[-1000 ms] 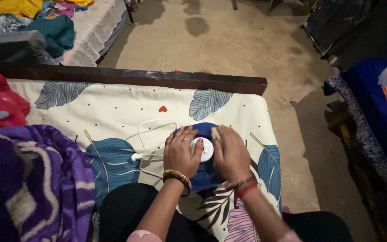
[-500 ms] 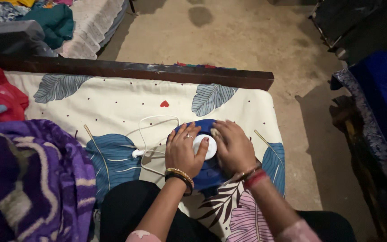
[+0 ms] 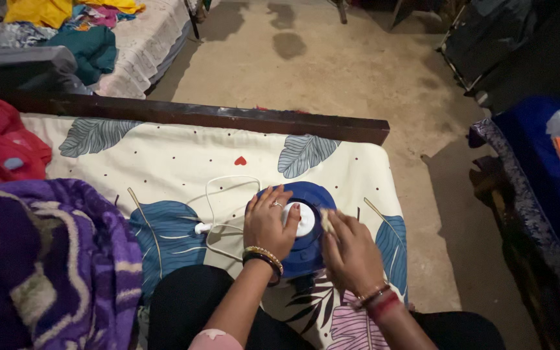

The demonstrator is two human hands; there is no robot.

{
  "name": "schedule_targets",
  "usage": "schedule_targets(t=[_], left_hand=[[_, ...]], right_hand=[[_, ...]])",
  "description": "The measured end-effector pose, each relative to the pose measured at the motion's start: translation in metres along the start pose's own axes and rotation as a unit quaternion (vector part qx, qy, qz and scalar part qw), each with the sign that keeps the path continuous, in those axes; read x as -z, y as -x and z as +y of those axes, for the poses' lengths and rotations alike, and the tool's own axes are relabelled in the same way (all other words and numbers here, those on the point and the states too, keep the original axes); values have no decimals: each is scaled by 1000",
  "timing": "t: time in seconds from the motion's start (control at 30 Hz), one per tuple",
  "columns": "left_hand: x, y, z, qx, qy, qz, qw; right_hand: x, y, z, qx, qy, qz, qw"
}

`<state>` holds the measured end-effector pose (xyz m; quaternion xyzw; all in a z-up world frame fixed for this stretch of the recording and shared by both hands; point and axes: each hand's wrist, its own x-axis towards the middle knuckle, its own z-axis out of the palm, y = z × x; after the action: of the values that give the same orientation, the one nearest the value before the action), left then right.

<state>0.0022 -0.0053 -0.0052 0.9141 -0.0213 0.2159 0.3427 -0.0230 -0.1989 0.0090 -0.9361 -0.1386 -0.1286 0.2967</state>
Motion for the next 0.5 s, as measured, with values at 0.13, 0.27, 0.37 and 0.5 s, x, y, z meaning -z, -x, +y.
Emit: schedule_targets(t=[0.13, 0.27, 0.37, 0.5], left_hand=[[1, 2, 1, 0, -16, 46, 999], [-3, 4, -1, -10, -53, 80, 995], [-9, 8, -6, -4, -68, 95, 993], [-14, 8, -6, 4, -46, 145, 988]], right_hand=[[19, -15, 9, -159, -2, -71, 985], [13, -76, 3, -24, -4, 36, 999], [-11, -125, -21, 147, -76, -107, 980], [-31, -149, -38, 243, -4, -249, 937]])
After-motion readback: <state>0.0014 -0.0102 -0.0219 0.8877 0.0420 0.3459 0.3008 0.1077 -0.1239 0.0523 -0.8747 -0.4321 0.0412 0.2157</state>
